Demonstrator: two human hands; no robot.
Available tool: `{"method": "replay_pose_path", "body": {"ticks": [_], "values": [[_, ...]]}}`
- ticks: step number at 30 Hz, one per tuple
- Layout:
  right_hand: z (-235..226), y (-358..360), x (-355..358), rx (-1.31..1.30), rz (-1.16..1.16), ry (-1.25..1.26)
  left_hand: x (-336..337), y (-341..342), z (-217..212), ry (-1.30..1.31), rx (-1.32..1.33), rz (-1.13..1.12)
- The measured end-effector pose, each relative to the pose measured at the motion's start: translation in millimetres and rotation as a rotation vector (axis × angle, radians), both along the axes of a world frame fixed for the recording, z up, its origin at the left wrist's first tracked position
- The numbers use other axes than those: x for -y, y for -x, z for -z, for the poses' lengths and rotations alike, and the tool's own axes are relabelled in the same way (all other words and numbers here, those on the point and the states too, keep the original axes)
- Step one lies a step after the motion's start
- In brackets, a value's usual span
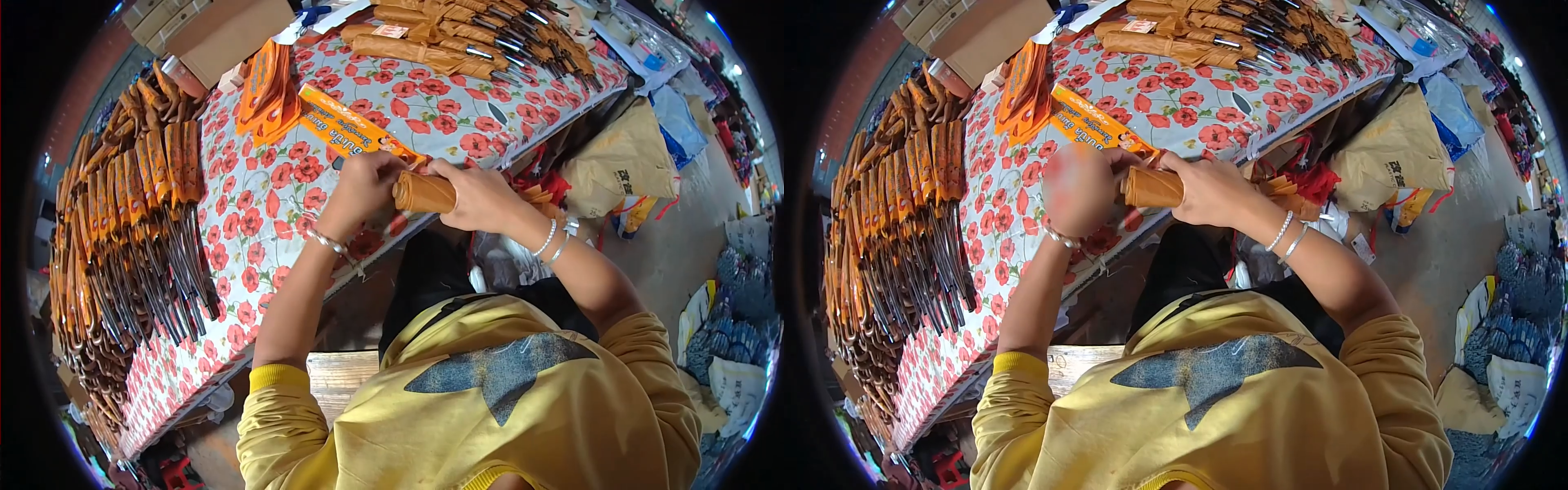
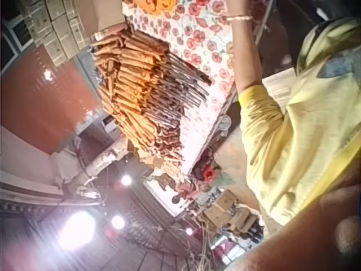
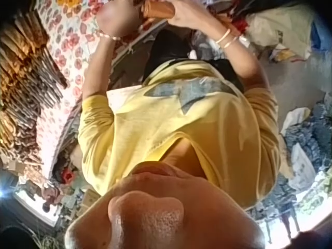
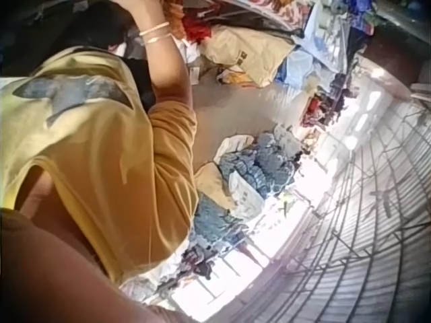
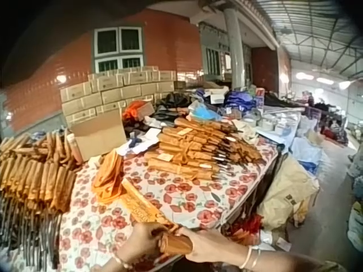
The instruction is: Inserting wooden-handled tools into plastic packaging sleeves and organizing them on a table.
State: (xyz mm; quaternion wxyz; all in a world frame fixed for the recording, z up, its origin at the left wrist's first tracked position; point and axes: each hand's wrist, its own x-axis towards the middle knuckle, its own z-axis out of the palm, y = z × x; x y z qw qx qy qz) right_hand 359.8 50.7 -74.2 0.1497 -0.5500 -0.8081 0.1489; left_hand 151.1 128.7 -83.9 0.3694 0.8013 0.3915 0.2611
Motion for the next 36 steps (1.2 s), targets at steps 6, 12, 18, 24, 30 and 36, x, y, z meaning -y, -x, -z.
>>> {"method": "replay_pose_path", "body": {"ticks": [6,12,18,24,30,36], "values": [[-20.2,6.0,-2.0,-0.03,0.111,0.13,18.6,-2.5,5.9,-0.399,0.067,-0.098],[-24.2,6.8,-2.6,0.049,0.151,0.194,28.0,-0.5,-9.2,-0.355,0.079,-0.159],[-21.4,7.6,-4.4,0.029,0.159,0.163,40.5,-8.2,-18.4,-0.346,0.207,-0.179],[-18.6,12.7,-5.6,0.005,0.149,0.135,39.0,-21.8,-9.9,-0.062,0.603,-0.372],[-33.0,18.9,-3.0,-0.004,0.168,0.144,21.8,-19.1,16.9,-0.146,0.584,-0.605],[-40.2,18.1,-7.3,0.024,0.189,0.096,41.2,-27.7,-13.7,0.558,1.063,-0.475]]}}
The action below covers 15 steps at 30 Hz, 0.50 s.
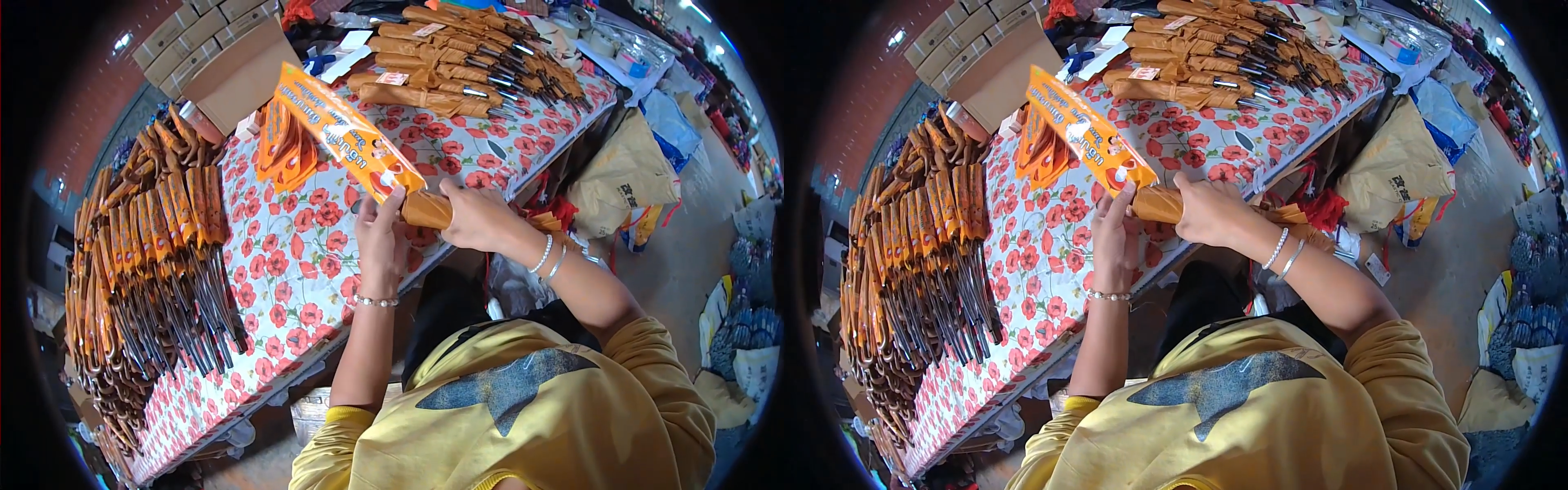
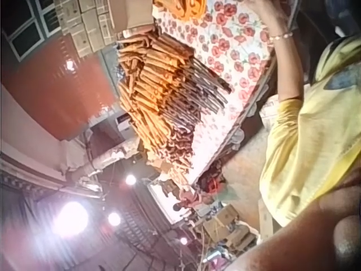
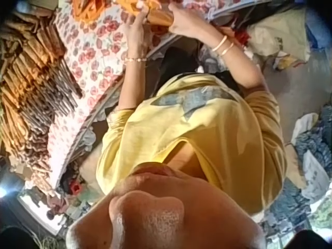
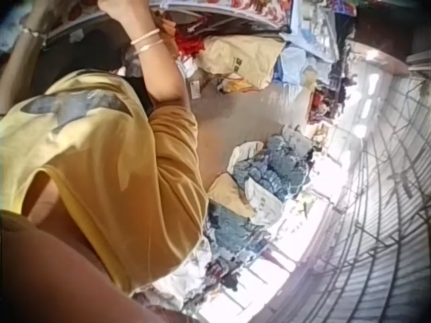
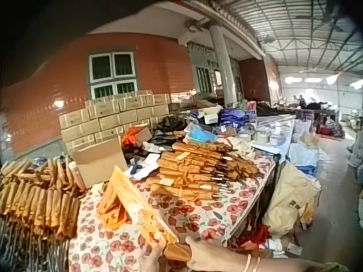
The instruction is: Inserting wooden-handled tools into plastic packaging sleeves and organizing them on a table.
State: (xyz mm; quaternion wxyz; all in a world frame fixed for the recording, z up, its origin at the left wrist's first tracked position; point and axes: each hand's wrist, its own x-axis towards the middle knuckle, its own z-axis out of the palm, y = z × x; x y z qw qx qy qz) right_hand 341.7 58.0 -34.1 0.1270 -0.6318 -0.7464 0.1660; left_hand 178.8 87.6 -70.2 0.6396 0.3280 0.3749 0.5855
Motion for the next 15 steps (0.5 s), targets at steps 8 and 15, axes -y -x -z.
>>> {"method": "replay_pose_path", "body": {"ticks": [8,15], "values": [[-2.7,-11.0,-19.3,-0.483,-0.221,0.188,20.0,-21.4,3.0,-0.068,0.536,0.206],[-11.1,-4.7,-22.1,-0.3,-0.088,-0.189,27.1,-20.8,2.9,-0.26,0.124,0.215]]}}
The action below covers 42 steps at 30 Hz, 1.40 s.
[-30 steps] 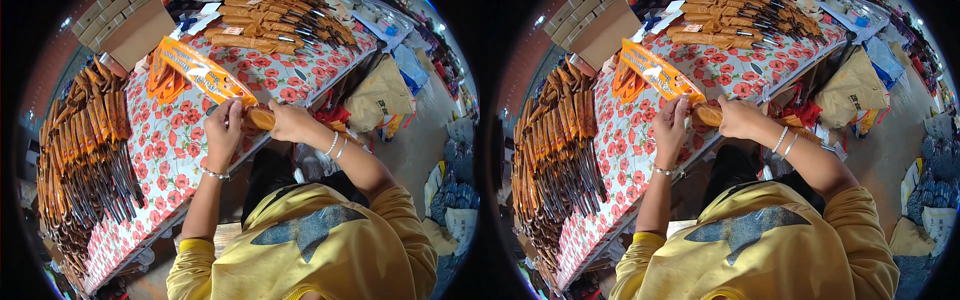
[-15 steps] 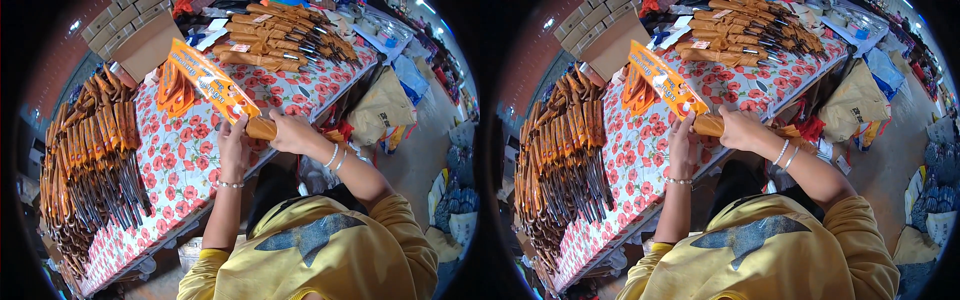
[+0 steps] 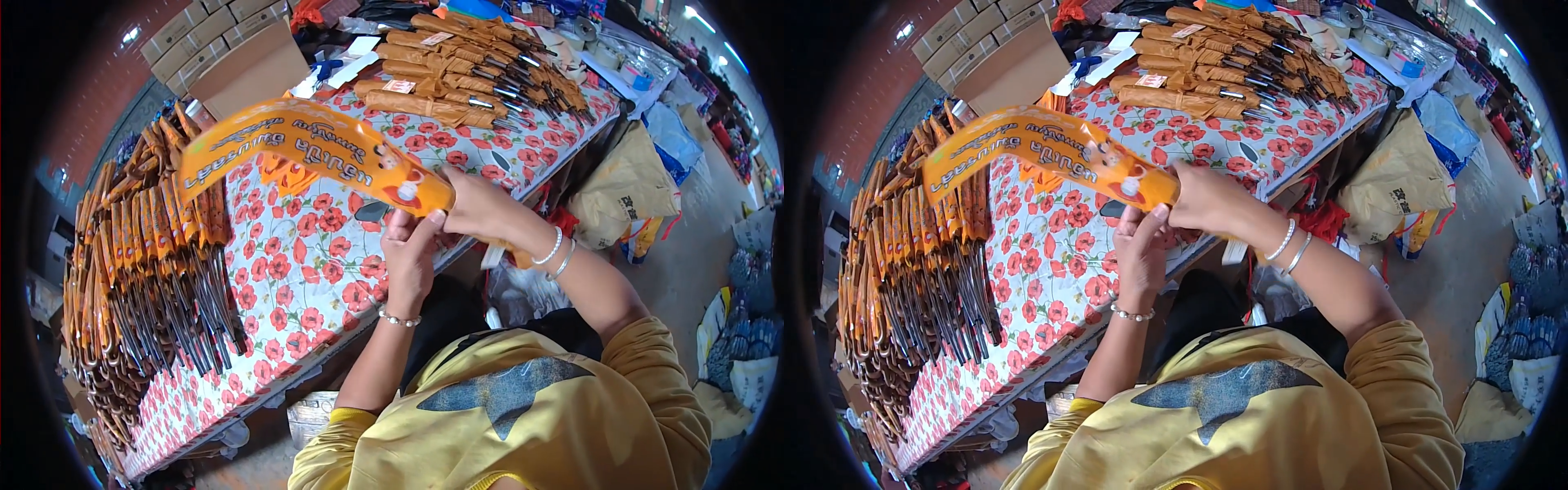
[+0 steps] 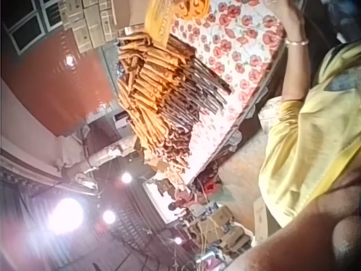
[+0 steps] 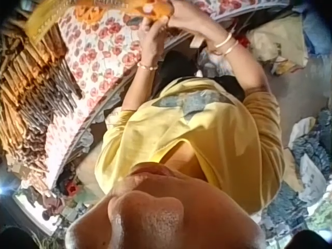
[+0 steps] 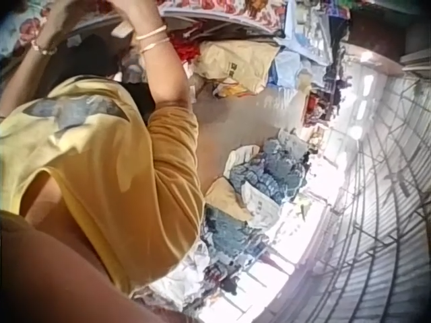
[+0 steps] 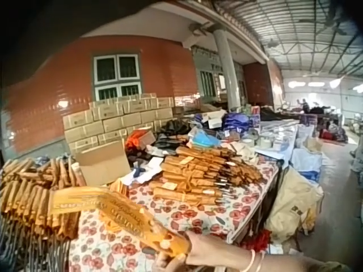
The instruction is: Inserting wooden-handled tools into plastic packaging sleeves and organizing them on a table.
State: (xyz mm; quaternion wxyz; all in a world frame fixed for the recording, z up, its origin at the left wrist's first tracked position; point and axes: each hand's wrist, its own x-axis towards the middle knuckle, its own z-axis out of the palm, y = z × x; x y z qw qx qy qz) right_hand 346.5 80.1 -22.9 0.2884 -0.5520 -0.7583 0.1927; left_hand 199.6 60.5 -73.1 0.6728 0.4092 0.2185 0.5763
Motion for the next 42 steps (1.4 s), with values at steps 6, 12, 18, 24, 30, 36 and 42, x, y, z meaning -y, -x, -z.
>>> {"method": "replay_pose_path", "body": {"ticks": [6,12,18,24,30,36,42], "values": [[-27.4,19.6,14.8,0.306,0.037,0.022,-8.8,6.2,-26.5,0.014,0.184,-0.038],[-14.4,20.6,20.6,0.103,-0.157,-0.211,-27.7,10.7,-28.2,0.118,0.318,-0.154],[-21.5,-32.5,36.6,0.483,-0.092,-0.727,-72.6,102.3,-38.0,0.147,0.447,-0.42],[-19.6,-39.0,46.1,-0.68,-0.269,0.817,-45.5,69.1,-50.6,-0.007,0.38,-0.246],[-7.7,-46.1,47.8,-0.347,-0.145,0.461,-41.0,65.6,-62.5,-0.012,0.295,-0.233],[-5.4,-64.5,44.7,-0.61,-0.215,1.235,-37.4,61.3,-52.2,-0.071,0.415,-0.075],[-5.5,-51.7,43.2,0.009,-0.23,0.377,-49.4,66.9,-46.4,0.009,0.421,-0.257]]}}
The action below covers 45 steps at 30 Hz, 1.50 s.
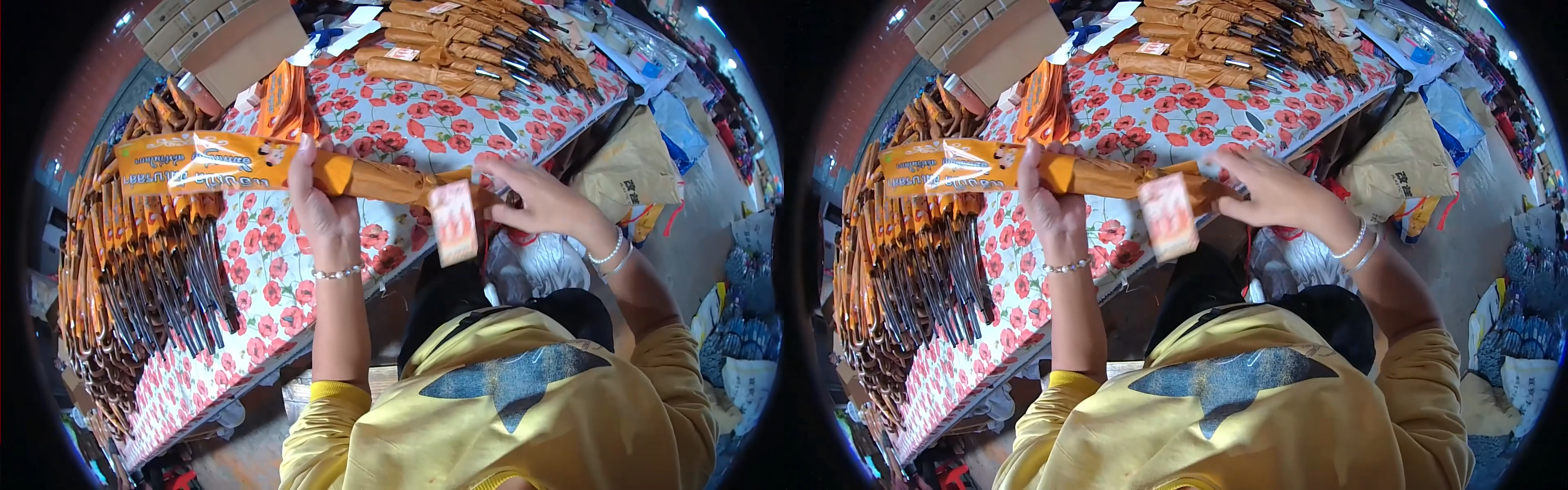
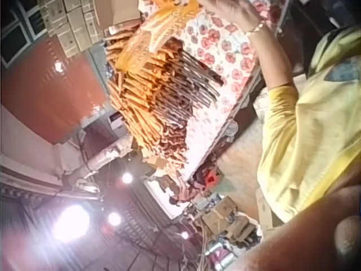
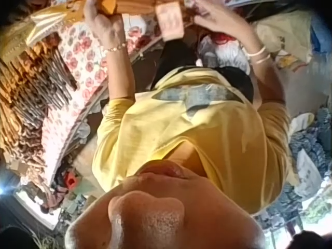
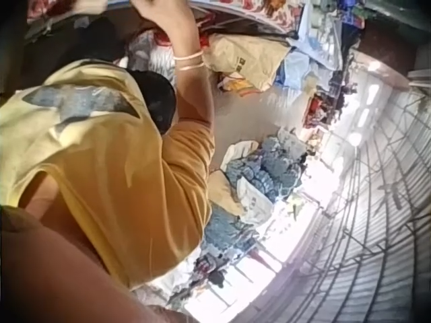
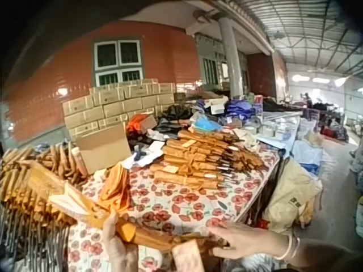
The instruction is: Inserting wooden-handled tools into plastic packaging sleeves and organizing them on a table.
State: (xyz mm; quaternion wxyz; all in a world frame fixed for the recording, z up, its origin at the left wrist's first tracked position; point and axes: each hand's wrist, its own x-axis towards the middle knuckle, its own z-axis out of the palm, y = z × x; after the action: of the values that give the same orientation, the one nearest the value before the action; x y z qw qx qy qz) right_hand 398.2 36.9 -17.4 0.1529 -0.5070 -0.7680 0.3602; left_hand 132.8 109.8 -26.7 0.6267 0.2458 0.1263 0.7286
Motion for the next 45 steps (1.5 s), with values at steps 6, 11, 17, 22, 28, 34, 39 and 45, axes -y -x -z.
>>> {"method": "replay_pose_path", "body": {"ticks": [6,11,17,22,28,34,39,45], "values": [[-10.8,58.3,3.4,0.287,-0.086,-0.946,12.8,-15.8,0.1,0.142,-0.078,-0.084],[-16.9,60.5,-9.9,0.026,-0.107,-0.792,10.6,-15.5,6.7,0.137,0.012,-0.053],[1.2,67.3,-20.7,-0.292,0.015,-0.624,14.6,-17.8,9.9,0.141,0.027,-0.046],[-13.6,64.3,-2.1,-0.052,-0.095,-0.827,6.4,-9.3,22.3,0.171,0.032,-0.018],[-8.4,62.8,-3.2,0.379,-0.27,-0.802,4.4,-9.7,27.6,0.183,0.019,0.001],[8.5,70.9,-21.2,-0.232,-0.063,-0.647,8.6,-15.3,27.5,0.147,0.038,0.04],[5.2,81.5,-10.4,0.037,0.164,-0.638,12.2,-14.7,25.7,0.181,0.062,-0.024],[11.8,86.4,-18.9,0.253,0.08,-0.734,13.4,-19.4,28.9,0.213,0.061,-0.044]]}}
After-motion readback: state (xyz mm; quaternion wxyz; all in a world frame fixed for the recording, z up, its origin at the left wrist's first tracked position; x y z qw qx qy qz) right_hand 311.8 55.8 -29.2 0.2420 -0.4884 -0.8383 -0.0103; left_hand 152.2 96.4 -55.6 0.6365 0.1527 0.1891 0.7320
